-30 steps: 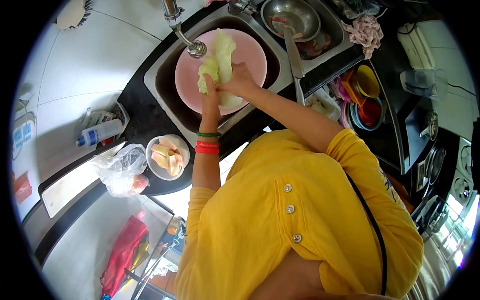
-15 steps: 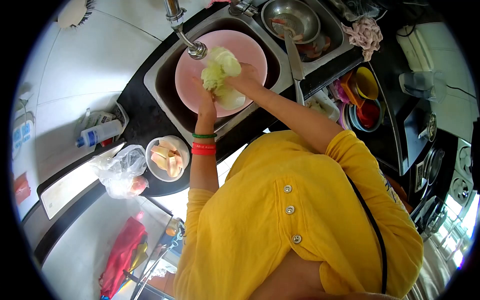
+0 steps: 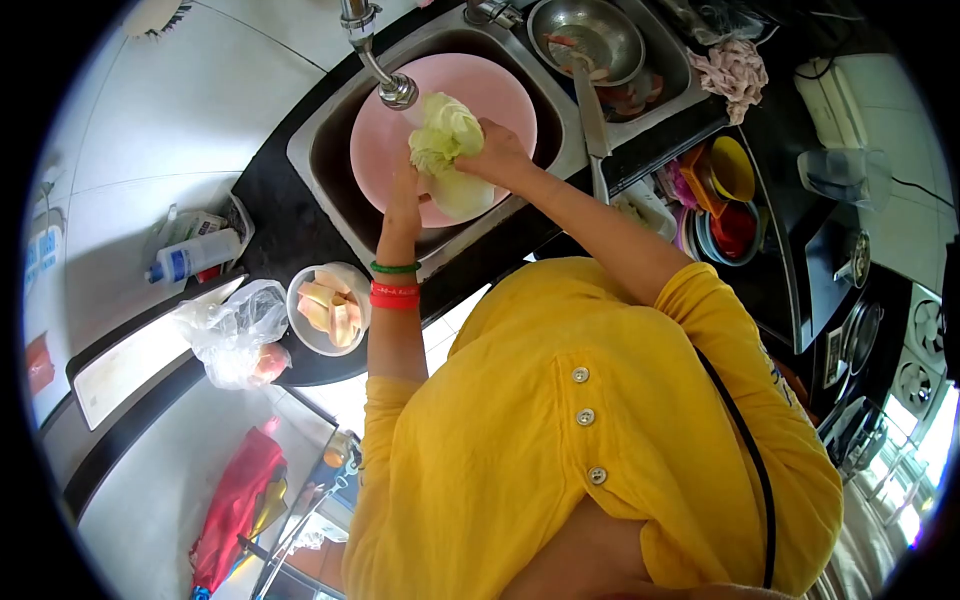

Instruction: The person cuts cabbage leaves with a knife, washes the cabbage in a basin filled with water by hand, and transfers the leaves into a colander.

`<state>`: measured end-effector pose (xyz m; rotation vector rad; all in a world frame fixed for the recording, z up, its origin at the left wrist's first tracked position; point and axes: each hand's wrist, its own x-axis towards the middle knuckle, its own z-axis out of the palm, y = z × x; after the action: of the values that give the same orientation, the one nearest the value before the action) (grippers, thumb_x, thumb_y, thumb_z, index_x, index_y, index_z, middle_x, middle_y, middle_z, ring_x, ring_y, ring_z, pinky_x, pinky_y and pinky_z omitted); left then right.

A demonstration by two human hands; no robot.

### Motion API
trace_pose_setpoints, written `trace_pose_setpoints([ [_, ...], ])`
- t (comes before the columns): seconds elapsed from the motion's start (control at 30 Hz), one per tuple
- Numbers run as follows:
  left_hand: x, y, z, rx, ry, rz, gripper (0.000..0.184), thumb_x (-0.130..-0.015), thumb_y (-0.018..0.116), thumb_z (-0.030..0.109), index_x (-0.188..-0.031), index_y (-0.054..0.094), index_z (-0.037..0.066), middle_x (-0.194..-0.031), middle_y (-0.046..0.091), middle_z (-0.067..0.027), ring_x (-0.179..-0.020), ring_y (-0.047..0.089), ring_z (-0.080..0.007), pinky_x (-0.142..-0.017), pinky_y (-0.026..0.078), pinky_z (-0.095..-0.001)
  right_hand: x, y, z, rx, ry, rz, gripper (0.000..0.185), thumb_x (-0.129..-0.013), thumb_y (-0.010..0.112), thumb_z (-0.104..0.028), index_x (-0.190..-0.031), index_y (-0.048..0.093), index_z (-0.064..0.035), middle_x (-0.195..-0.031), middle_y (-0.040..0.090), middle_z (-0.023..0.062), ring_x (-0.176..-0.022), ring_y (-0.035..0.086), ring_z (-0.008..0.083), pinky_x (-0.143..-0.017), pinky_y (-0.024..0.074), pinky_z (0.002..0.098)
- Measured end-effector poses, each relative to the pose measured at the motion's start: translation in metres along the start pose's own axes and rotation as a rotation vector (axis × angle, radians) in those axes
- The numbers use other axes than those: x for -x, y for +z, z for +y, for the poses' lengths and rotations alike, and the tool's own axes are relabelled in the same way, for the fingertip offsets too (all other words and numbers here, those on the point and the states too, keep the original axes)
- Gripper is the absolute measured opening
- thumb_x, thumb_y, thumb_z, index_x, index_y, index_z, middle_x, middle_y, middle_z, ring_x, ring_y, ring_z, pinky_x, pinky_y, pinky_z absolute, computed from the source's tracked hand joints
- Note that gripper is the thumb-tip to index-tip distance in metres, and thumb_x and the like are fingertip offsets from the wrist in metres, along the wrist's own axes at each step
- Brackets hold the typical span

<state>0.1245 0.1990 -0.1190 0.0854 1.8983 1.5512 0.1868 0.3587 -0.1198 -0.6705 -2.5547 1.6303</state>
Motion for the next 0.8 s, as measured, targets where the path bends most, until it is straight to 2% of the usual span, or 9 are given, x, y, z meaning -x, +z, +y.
trace_pose_setpoints([
  [0.1,-0.010,-0.016,-0.012,0.060,0.011,-0.102,0.062,-0.088,0.038,0.053,-0.133,0.041,0.011,-0.125,0.048,-0.0038,-0.120,0.040,-0.0193,-0.085,0.043,-0.0425,-0.002,-0.003,-0.002,0.079,0.031,-0.003,0.061,-0.060,0.075,-0.030,-0.108,0.055,0.0014,-0.102,0.061,0.0187,-0.097,0.060,0.0311,-0.085,0.0473,0.0368],
  [0.2,-0.030,-0.023,-0.027,0.049,-0.029,-0.097,0.053,-0.087,0.049,0.039,-0.131,0.043,0.010,-0.120,0.050,-0.0051,-0.116,0.045,-0.0185,-0.082,0.046,-0.0367,-0.002,0.001,0.010,-0.090,-0.004,-0.012,0.060,-0.061,0.075,-0.027,-0.110,0.055,0.0000,-0.103,0.062,0.0179,-0.096,0.060,0.0308,-0.085,0.0474,0.0366],
  [0.27,-0.056,-0.022,-0.065,-0.053,0.218,-0.038,0.054,-0.077,0.055,0.009,-0.130,0.043,0.008,-0.106,0.052,-0.0060,-0.094,0.054,-0.0187,-0.075,0.047,-0.0305,-0.001,0.006,0.015,-0.211,-0.029,-0.004,0.060,-0.060,0.075,-0.025,-0.111,0.055,-0.0007,-0.102,0.062,0.0169,-0.096,0.061,0.0303,-0.085,0.0474,0.0366],
  [0.3,-0.051,-0.015,-0.059,-0.054,0.219,-0.037,0.054,-0.077,0.055,0.009,-0.130,0.043,0.008,-0.106,0.052,-0.0060,-0.094,0.054,-0.0187,-0.075,0.047,-0.0305,0.001,0.006,0.011,-0.212,-0.030,-0.005,0.060,-0.060,0.075,-0.025,-0.111,0.055,-0.0007,-0.102,0.062,0.0169,-0.096,0.061,0.0303,-0.085,0.0474,0.0366],
  [0.37,-0.036,0.011,-0.038,0.428,0.137,0.050,0.060,-0.073,0.056,-0.002,-0.130,0.043,0.008,-0.105,0.054,-0.0060,-0.090,0.056,-0.0162,-0.074,0.047,-0.0255,0.009,0.004,0.002,-0.234,-0.023,0.028,0.058,-0.060,0.076,-0.025,-0.108,0.057,-0.0006,-0.101,0.063,0.0162,-0.096,0.061,0.0291,-0.085,0.0474,0.0370],
  [0.5,-0.031,0.010,-0.035,0.467,0.017,-0.053,0.055,-0.076,0.055,-0.001,-0.129,0.044,0.007,-0.112,0.054,-0.0091,-0.092,0.058,-0.0163,-0.073,0.050,-0.0271,0.013,0.013,0.008,-0.232,-0.086,0.109,0.053,-0.060,0.077,-0.025,-0.104,0.058,-0.0014,-0.098,0.064,0.0160,-0.093,0.062,0.0295,-0.084,0.0476,0.0374],
  [0.57,-0.011,0.015,-0.008,0.246,-0.081,0.046,0.051,-0.077,0.056,0.000,-0.126,0.044,0.004,-0.116,0.054,-0.0119,-0.093,0.059,-0.0183,-0.074,0.051,-0.0284,0.014,0.014,0.003,-0.092,-0.044,0.187,0.050,-0.060,0.077,-0.025,-0.100,0.058,-0.0018,-0.094,0.063,0.0177,-0.091,0.061,0.0322,-0.080,0.0483,0.0385],
  [0.67,-0.032,-0.001,-0.055,0.484,-0.028,0.048,0.054,-0.074,0.064,0.001,-0.125,0.043,0.001,-0.113,0.055,-0.0118,-0.092,0.059,-0.0189,-0.074,0.051,-0.0300,0.015,0.011,-0.002,-0.026,-0.113,0.202,0.048,-0.061,0.076,-0.026,-0.096,0.055,-0.0003,-0.089,0.063,0.0209,-0.087,0.061,0.0353,-0.076,0.0488,0.0400],
  [0.8,-0.016,0.011,-0.040,0.455,0.057,0.072,0.061,-0.069,0.071,0.001,-0.123,0.042,-0.001,-0.109,0.056,-0.0108,-0.092,0.058,-0.0187,-0.076,0.051,-0.0296,0.018,0.010,-0.004,0.026,-0.099,0.268,0.046,-0.062,0.076,-0.024,-0.093,0.053,0.0011,-0.085,0.062,0.0230,-0.084,0.062,0.0371,-0.073,0.0489,0.0414],
])
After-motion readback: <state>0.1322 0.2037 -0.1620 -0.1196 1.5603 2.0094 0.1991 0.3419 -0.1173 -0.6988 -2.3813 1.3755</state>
